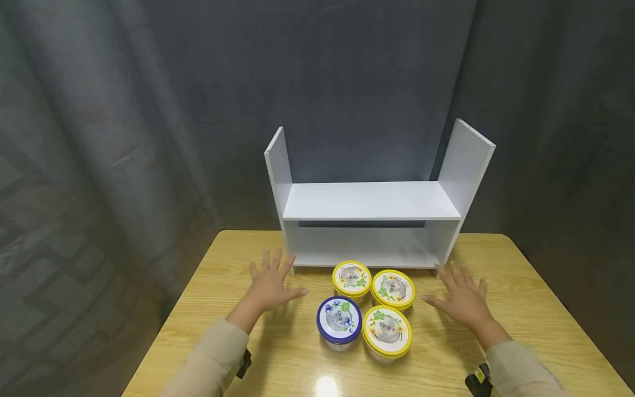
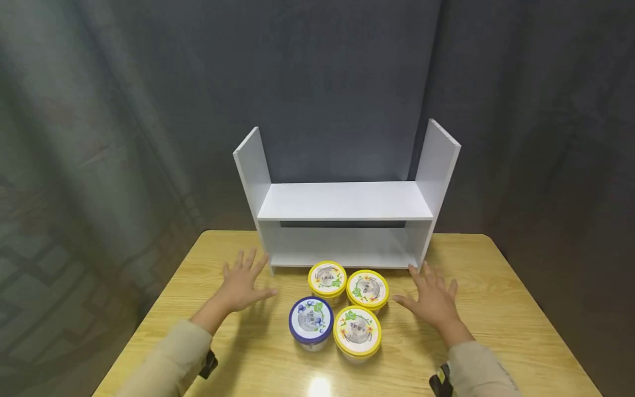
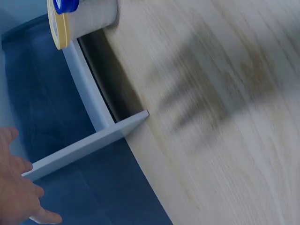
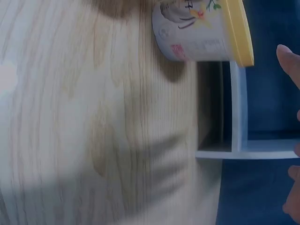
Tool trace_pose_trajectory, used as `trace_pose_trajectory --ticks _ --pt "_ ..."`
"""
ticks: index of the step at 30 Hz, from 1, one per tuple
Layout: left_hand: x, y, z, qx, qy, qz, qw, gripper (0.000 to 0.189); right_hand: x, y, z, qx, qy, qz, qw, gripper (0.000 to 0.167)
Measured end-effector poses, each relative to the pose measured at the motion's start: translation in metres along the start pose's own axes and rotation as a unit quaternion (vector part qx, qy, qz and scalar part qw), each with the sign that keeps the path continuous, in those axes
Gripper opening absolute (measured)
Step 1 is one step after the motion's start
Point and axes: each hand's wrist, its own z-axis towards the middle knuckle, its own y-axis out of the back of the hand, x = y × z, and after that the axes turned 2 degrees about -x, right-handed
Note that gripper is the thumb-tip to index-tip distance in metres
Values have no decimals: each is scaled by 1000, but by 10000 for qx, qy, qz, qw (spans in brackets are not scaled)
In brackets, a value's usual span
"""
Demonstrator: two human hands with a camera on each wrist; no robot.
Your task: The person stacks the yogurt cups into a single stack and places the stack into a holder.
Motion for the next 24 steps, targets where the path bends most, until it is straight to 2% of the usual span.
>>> trace_pose_trajectory --ticks 5,10,14,24 --pt "-5 -8 -1 104 -124 -455 9988 91 5 -9 3 -115 193 246 9994 84" --pt "-9 -14 -3 270 -296 -1072 9934 90 8 -17 6 -109 380 564 9976 84" --pt "-13 -19 -4 352 -505 -1277 9899 91 10 -24 7 -133 530 772 9955 83" --pt "-24 -32 -11 656 -811 -1865 9769 96 11 -36 5 70 240 1418 9896 88"
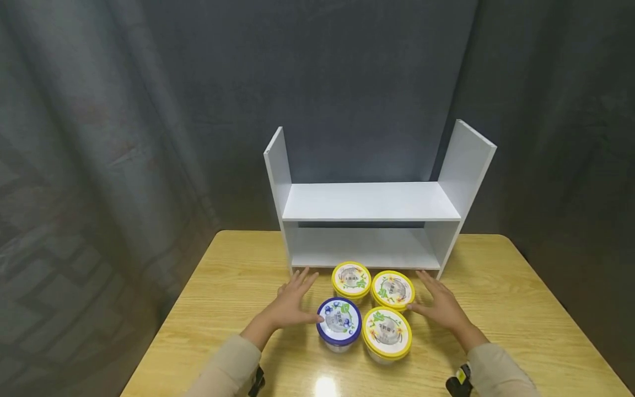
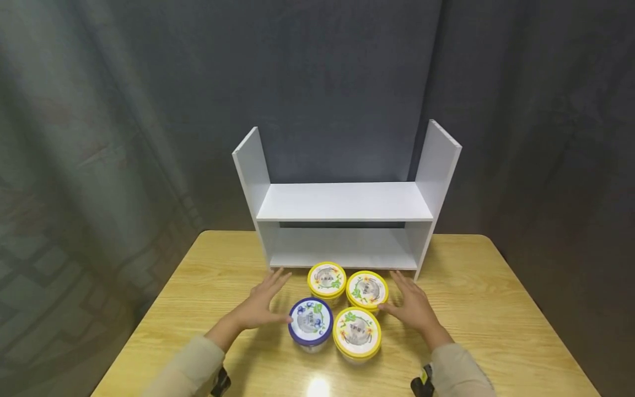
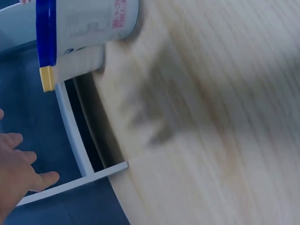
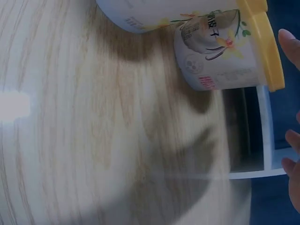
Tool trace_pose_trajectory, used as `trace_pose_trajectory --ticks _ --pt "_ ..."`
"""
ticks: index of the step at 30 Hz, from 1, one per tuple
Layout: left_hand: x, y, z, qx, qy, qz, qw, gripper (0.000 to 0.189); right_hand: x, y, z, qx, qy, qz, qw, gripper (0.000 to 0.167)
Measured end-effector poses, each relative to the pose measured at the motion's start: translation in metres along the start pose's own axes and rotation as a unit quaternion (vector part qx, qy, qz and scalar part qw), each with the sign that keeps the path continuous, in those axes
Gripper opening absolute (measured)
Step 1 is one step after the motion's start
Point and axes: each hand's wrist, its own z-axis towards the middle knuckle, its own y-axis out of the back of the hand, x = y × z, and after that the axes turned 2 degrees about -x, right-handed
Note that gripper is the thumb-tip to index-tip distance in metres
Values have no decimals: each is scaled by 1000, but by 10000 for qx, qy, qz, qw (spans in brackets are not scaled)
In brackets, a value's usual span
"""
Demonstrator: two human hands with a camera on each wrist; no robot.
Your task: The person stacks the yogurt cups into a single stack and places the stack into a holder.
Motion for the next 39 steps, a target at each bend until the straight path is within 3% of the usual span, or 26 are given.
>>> trace_pose_trajectory --ticks 9,18,31,39 --pt "-3 -20 -5 220 -52 -488 9986 100 2 -9 0 87 -56 329 9994 89" --pt "-3 -39 -7 257 -195 -942 9950 101 1 -17 1 353 -500 780 9951 90" --pt "-3 -49 -6 244 -288 -1416 9892 103 -1 -23 1 584 -924 1311 9853 89" --pt "0 -57 -6 215 -254 -1695 9850 105 -5 -29 2 504 -896 1592 9819 87"
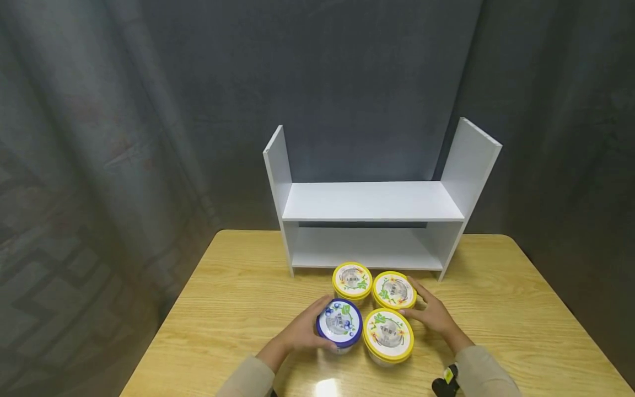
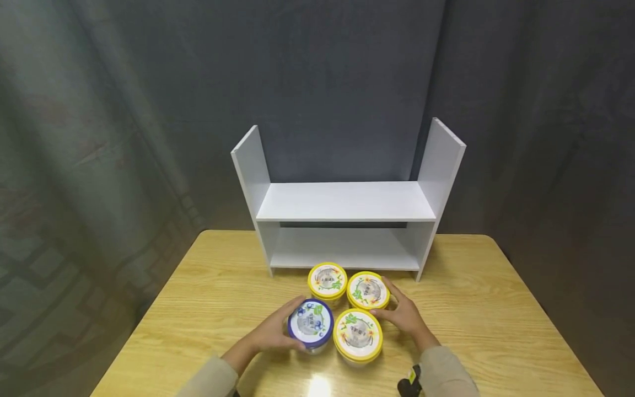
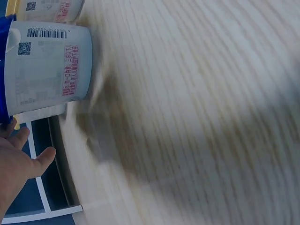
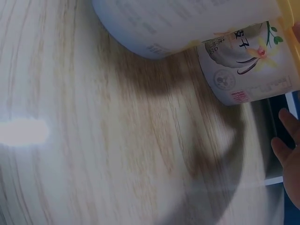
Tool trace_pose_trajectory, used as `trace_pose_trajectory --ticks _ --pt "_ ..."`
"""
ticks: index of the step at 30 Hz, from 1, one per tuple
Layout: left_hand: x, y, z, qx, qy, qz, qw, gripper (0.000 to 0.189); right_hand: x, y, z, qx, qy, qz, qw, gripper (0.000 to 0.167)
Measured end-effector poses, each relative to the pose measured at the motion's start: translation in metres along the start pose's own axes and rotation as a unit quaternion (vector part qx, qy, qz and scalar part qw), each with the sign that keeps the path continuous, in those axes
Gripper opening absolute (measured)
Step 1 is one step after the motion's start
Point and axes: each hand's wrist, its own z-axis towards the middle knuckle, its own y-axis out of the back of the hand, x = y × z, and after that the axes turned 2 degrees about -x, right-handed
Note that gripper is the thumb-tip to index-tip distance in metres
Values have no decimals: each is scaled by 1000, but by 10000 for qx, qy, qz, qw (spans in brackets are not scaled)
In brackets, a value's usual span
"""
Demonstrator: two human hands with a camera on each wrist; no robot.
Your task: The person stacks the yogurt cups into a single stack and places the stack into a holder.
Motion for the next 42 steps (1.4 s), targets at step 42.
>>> trace_pose_trajectory --ticks 42 --pt "4 -12 -10 -721 516 -1765 9803 97 -2 -9 0 -80 -520 1401 9887 89"
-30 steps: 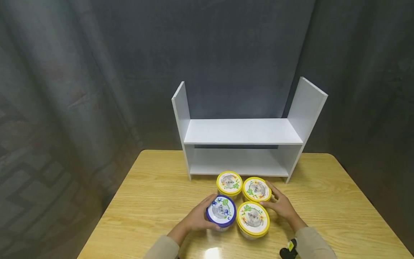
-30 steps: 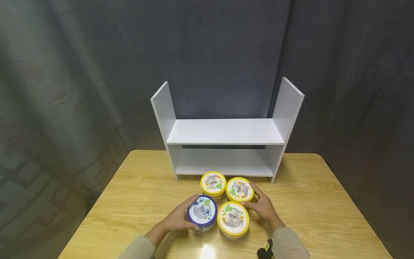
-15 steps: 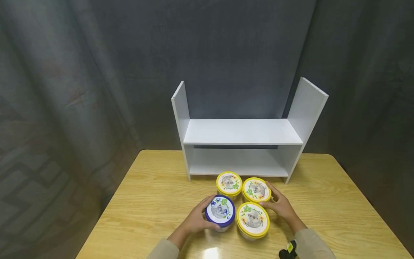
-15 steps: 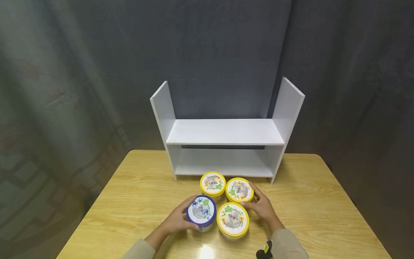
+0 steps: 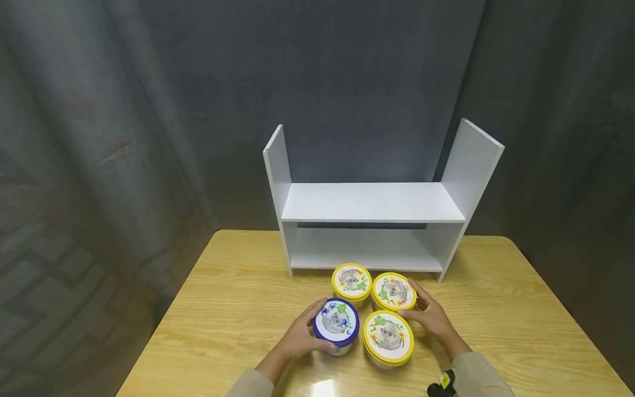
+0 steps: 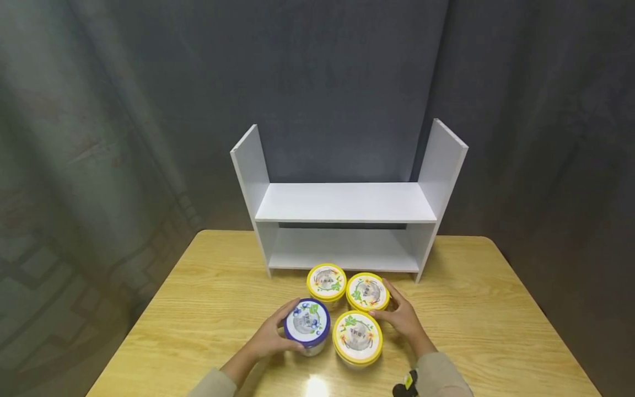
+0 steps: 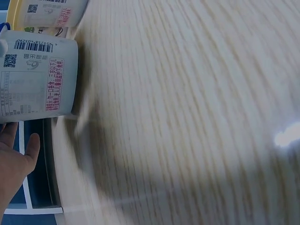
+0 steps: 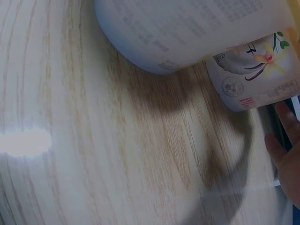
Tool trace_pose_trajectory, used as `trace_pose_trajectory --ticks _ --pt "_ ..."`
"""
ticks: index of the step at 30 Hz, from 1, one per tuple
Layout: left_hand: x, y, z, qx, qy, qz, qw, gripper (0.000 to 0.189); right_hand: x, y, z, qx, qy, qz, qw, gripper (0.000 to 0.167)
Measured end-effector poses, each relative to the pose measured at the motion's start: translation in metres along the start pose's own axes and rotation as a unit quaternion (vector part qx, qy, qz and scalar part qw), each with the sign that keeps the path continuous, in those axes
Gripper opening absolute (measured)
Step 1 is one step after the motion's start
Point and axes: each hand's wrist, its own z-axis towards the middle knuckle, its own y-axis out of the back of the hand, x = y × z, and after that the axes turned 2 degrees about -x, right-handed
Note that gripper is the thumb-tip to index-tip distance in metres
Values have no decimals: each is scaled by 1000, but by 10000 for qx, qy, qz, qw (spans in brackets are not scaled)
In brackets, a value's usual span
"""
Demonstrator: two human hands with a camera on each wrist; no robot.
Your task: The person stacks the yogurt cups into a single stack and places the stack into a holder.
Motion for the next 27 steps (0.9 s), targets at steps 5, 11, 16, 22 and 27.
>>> trace_pose_trajectory --ticks 5,11,16,22,27 --pt "-3 1 -1 -45 -131 -16 9999 97 -1 0 -1 69 -144 84 9998 90" --pt "-6 5 0 -147 -256 106 9995 98 -1 0 0 55 -194 76 9998 90" --pt "-9 8 1 -183 -322 167 9992 96 -1 0 0 27 -210 69 9998 90" --pt "-15 13 2 -261 -370 153 9989 96 -1 -1 0 -15 -150 89 9998 89" --pt "-23 16 5 -291 -489 140 9983 95 -1 -1 0 -53 -84 61 9999 88"
